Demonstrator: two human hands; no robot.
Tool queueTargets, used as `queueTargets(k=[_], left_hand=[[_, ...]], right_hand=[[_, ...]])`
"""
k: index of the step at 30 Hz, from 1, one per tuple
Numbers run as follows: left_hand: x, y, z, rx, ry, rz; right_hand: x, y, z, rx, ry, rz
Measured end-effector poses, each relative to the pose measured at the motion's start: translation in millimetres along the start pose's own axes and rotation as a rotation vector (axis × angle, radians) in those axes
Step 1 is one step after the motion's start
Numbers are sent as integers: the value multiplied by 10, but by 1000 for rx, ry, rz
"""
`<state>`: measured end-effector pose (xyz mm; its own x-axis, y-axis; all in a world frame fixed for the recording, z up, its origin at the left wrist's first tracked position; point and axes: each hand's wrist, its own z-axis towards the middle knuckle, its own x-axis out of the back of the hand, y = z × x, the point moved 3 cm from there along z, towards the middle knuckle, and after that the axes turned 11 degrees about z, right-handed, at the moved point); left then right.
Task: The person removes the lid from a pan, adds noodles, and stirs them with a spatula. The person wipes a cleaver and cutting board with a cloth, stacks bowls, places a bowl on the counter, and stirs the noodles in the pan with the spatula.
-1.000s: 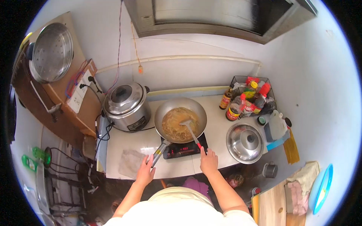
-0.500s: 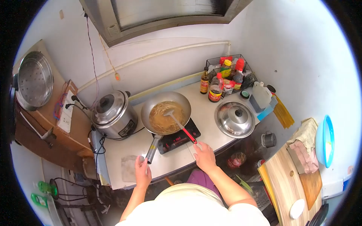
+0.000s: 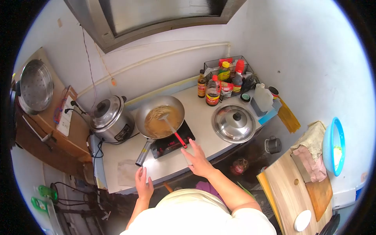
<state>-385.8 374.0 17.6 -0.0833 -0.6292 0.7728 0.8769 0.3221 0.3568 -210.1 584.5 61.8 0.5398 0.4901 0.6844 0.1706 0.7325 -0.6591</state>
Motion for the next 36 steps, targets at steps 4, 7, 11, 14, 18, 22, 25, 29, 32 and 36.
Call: queueTargets(k=[4, 7, 11, 14, 18, 22, 25, 29, 32, 36], left_hand=[[-171, 338, 0, -9, -38, -29], [-285, 599, 11, -19, -72, -86], [-306, 974, 27, -116, -40, -78], [-305, 1164, -27, -115, -59, -89], [-264, 1316, -134, -120, -61, -83], [-199, 1462, -243, -112, -86, -68], [-175, 1537, -353, -104, -78, -68], [-133, 1592, -539, -73, -74, -50], [-70, 1566, -672, -44, -78, -35], [14, 1502, -769, -8, -71, -17]], right_hand=[[141, 336, -395, -60, -68, 91], [321, 498, -734, -144, -105, 123], [544, 642, -1108, -191, -96, 119], [666, 678, -1319, -230, -116, 97], [755, 686, -1511, -170, -98, 75], [801, 678, -1656, -164, -112, 101], [809, 678, -1745, -142, -120, 137], [838, 627, -1825, -80, -127, 146], [863, 597, -1818, -128, -160, 178], [867, 506, -1752, -79, -149, 186]])
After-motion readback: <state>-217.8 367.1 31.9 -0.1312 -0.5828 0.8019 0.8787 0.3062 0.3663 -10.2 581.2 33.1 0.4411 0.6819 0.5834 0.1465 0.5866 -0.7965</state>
